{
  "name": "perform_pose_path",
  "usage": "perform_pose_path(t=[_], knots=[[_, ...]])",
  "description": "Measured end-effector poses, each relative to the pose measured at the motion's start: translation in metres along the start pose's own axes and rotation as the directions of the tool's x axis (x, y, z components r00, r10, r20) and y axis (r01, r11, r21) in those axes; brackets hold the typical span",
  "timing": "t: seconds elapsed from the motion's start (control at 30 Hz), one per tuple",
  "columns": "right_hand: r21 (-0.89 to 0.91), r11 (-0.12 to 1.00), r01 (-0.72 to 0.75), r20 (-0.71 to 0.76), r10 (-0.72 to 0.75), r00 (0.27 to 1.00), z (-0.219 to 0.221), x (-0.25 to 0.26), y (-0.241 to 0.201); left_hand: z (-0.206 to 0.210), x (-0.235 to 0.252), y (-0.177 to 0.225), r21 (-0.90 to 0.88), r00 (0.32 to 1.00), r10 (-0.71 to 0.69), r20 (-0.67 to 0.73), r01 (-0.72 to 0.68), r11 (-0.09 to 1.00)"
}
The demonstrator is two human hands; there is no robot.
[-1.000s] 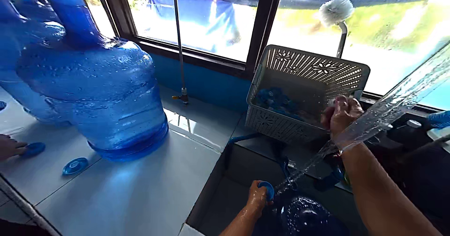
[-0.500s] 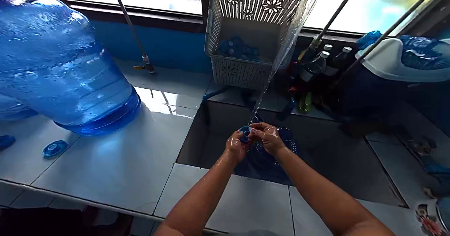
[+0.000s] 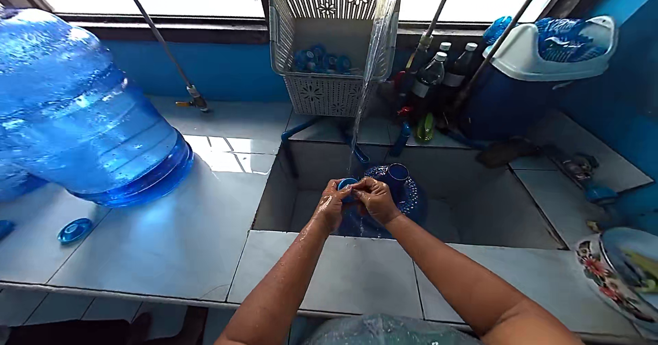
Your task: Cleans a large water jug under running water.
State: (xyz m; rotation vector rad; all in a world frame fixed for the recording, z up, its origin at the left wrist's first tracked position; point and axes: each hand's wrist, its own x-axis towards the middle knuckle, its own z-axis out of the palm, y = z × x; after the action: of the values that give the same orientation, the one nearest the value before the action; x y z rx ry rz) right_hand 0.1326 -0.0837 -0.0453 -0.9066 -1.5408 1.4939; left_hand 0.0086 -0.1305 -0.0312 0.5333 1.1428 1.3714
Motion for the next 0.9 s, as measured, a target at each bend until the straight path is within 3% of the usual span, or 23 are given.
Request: perform_pose_path(t=[0.07,0.13,0.2,0.3,0.47,0.67,0.77,0.9], knots=[[0.231,0.970,-0.077,-0.088,0.099,0.991,0.008,0.000,0.000,0.000,0.001,0.001,-0.004,0.999,0.018,0.039,-0.018,1.000],[0.267,0.962,-0.058,-0.185,0.110,0.977,0.019,0.002,0.006,0.000,0.006,-0.001,0.042,0.998,0.052,0.030,-0.053,0.998],[0.055,0.998,-0.029,-0.218,0.041,0.975,0.025,0.007,0.007,0.001,0.014,-0.002,0.125,0.996,0.084,0.009,-0.084,0.989],[-0.255,0.967,0.021,-0.219,-0.079,0.973,0.023,0.016,0.002,0.006,0.027,0.006,0.214,0.994,0.105,0.013,-0.105,0.971],[-0.487,0.860,0.152,-0.227,-0.292,0.929,0.014,0.019,0.000,0.020,0.045,0.009,0.044,0.999,0.036,-0.012,-0.036,0.998],[-0.413,0.906,-0.093,-0.343,-0.060,0.937,0.025,0.034,-0.007,0.020,0.060,-0.002,0.028,0.993,0.090,-0.069,-0.089,0.996],[-0.377,0.916,-0.139,-0.362,-0.007,0.932,0.030,0.051,-0.014,0.016,0.068,0.006,0.046,0.992,0.118,-0.053,-0.116,0.992],[-0.271,0.947,-0.173,-0.350,0.070,0.934,0.017,0.066,-0.008,0.004,0.089,0.009,0.085,0.992,0.026,0.127,-0.037,0.996]])
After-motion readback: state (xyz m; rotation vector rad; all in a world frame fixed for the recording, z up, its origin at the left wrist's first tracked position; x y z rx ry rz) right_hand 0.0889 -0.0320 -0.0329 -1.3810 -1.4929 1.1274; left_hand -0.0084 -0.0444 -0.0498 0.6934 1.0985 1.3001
